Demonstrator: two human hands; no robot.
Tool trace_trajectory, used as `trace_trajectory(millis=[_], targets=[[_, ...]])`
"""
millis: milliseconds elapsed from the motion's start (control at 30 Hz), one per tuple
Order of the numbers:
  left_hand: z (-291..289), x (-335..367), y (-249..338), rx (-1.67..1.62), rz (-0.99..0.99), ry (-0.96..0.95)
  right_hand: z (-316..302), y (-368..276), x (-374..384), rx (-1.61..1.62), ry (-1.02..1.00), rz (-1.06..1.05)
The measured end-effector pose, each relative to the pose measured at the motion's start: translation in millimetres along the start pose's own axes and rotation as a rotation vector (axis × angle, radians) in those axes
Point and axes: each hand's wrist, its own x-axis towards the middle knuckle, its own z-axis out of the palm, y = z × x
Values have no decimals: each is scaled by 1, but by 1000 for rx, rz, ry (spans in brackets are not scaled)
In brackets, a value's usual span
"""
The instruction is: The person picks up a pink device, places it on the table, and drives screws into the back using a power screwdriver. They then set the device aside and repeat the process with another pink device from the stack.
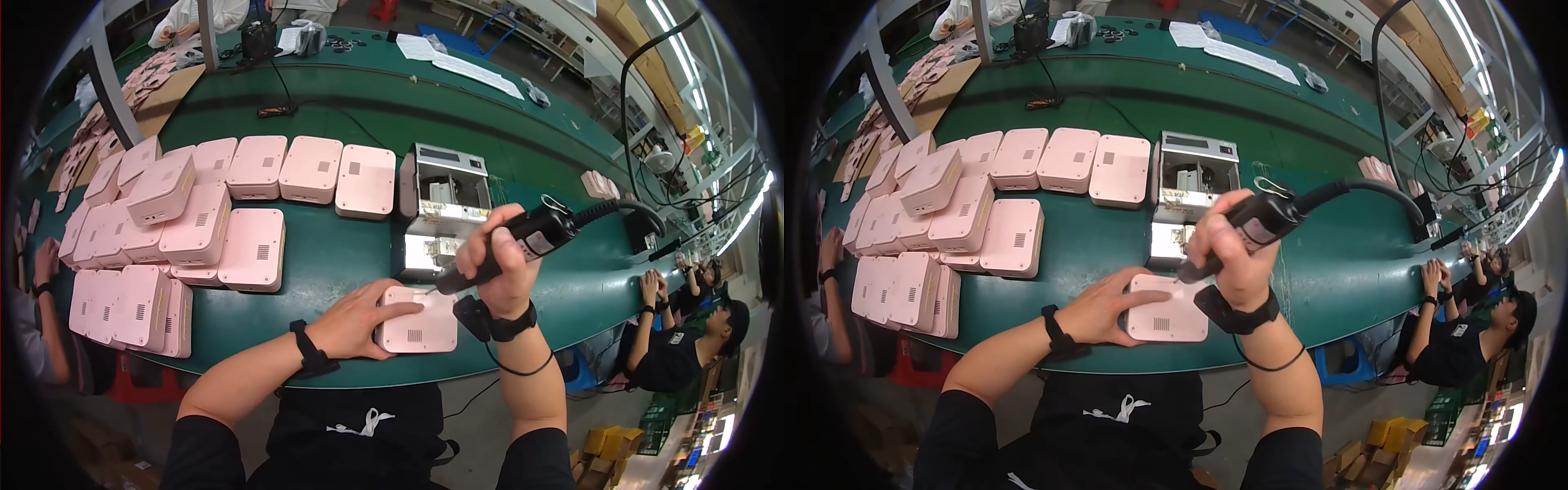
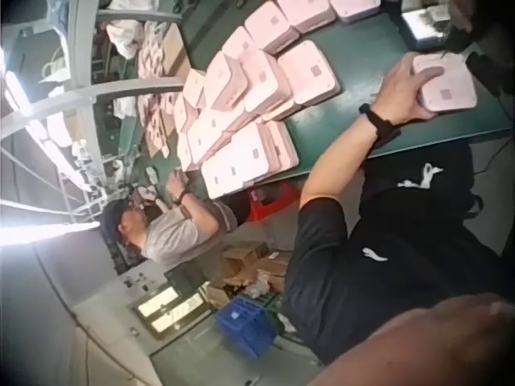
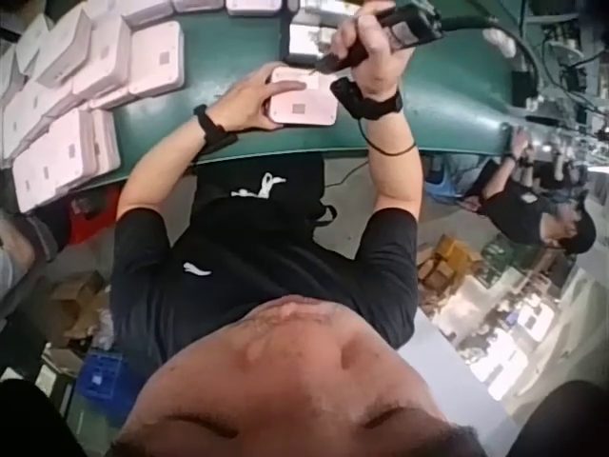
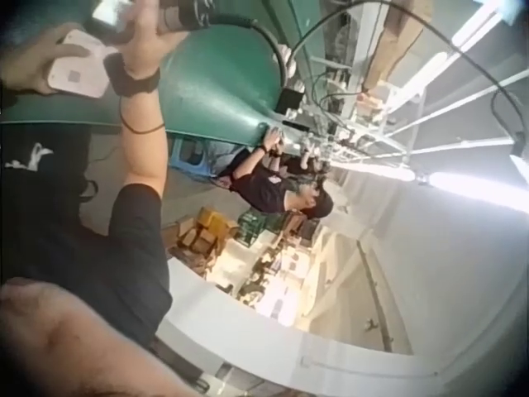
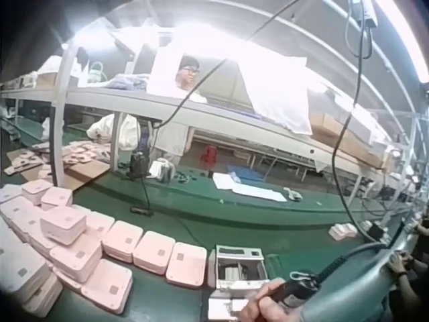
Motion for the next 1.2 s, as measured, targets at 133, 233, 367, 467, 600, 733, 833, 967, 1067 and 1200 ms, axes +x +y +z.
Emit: trace_trajectory(millis=[133, 233, 367, 467, 600, 733, 833, 967, 1067, 1200], targets=[[10, 9, 6, 28, 12, -29, -3, -10, -3, -91, 69, -18], [17, 15, 8, 23, -2, -3, -3, -22, 3, -100, 108, -70], [26, 24, 12, 40, -34, 17, -6, -27, 19, -45, 211, -191], [28, 26, 11, 39, -31, 26, -7, -19, 24, -65, 257, -235], [30, 27, 9, 43, -32, 44, -5, -19, 21, -131, 180, -112], [30, 27, 8, 43, -42, 53, 4, -25, 3, -46, 150, -82], [29, 26, 9, 39, -45, 44, 13, -24, 0, 3, 91, -96], [30, 25, 11, 45, -38, 54, 15, -16, -5, 13, 60, -104], [30, 26, 10, 65, -3, 83, 14, -4, -8, -1, 58, -74], [31, 28, 8, 74, 20, 110, 16, 3, -9, -7, 35, -73]])
